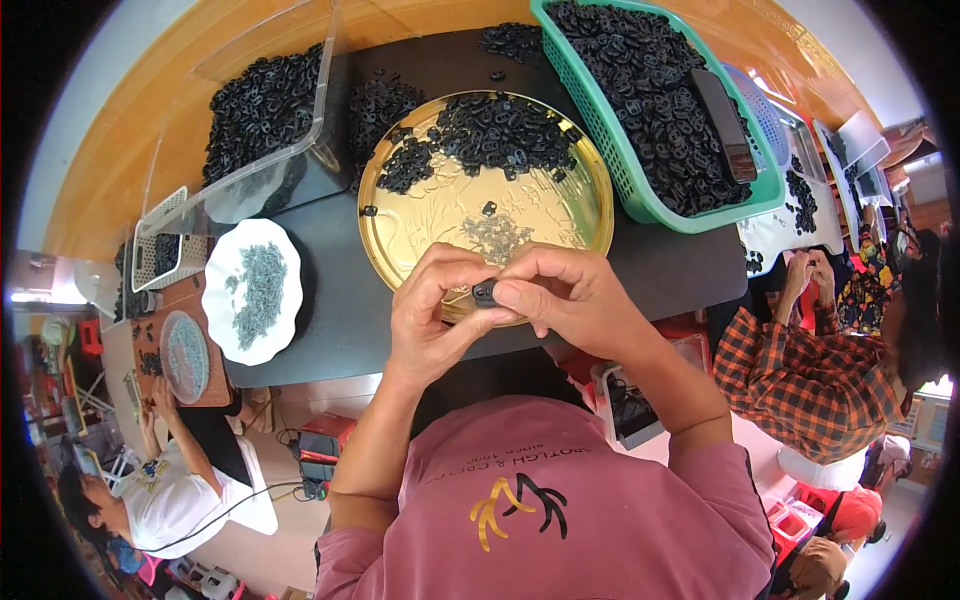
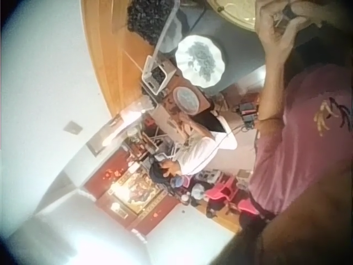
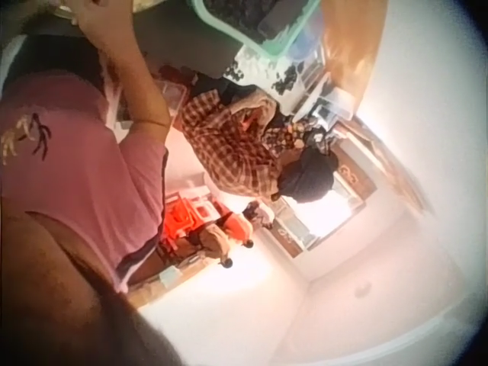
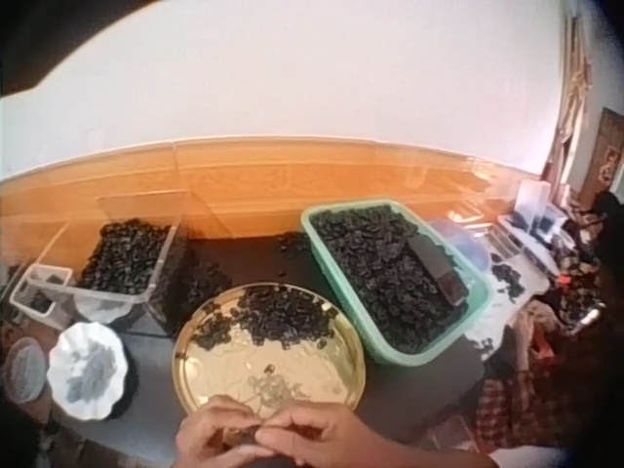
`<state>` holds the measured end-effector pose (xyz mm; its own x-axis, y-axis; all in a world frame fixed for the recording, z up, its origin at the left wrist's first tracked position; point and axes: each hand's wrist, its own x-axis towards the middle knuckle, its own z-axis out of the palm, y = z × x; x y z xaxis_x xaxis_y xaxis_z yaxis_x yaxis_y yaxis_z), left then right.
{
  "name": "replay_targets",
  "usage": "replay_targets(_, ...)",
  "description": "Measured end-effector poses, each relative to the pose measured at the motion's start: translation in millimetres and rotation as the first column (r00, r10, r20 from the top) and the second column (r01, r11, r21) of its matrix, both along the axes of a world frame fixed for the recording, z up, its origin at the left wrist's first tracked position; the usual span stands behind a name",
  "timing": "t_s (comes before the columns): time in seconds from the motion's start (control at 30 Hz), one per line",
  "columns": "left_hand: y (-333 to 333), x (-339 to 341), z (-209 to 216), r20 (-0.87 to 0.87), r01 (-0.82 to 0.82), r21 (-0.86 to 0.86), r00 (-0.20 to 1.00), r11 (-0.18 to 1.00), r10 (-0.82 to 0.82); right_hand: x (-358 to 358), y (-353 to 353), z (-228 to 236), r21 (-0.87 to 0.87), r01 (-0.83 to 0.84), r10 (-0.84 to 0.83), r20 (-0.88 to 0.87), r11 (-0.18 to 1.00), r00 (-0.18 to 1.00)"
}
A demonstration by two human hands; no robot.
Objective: The person assembles small black clips by hand, picking up tiny metal pins and fitting them into the clips over a tray.
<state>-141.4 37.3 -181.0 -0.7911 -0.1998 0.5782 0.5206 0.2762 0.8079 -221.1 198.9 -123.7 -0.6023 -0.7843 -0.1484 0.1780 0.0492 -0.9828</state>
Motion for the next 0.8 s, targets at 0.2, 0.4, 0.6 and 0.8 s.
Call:
replay_targets(0.2, -2, 12, 5, 0.075, -0.093, -0.091, 0.992, 0.992, 0.100, -39, 25, 27, -0.052, 0.359, -0.326, -0.555, 0.932, 0.766)
replay_targets(0.4, -10, 21, -2, 0.100, -0.159, -0.195, 0.978, 0.968, 0.181, -90, 50, 48, -0.226, 0.652, -0.392, -0.912, 0.723, 0.119)
replay_targets(0.6, -7, 20, -4, 0.131, -0.214, -0.225, 0.960, 0.950, 0.247, -63, 16, 20, -0.071, 0.380, -0.228, -0.895, 0.922, 0.384)
replay_targets(0.8, -6, 22, -5, 0.194, -0.205, -0.213, 0.949, 0.955, 0.247, -66, -26, -43, 0.282, 0.201, 0.198, -0.913, 0.938, 0.357)
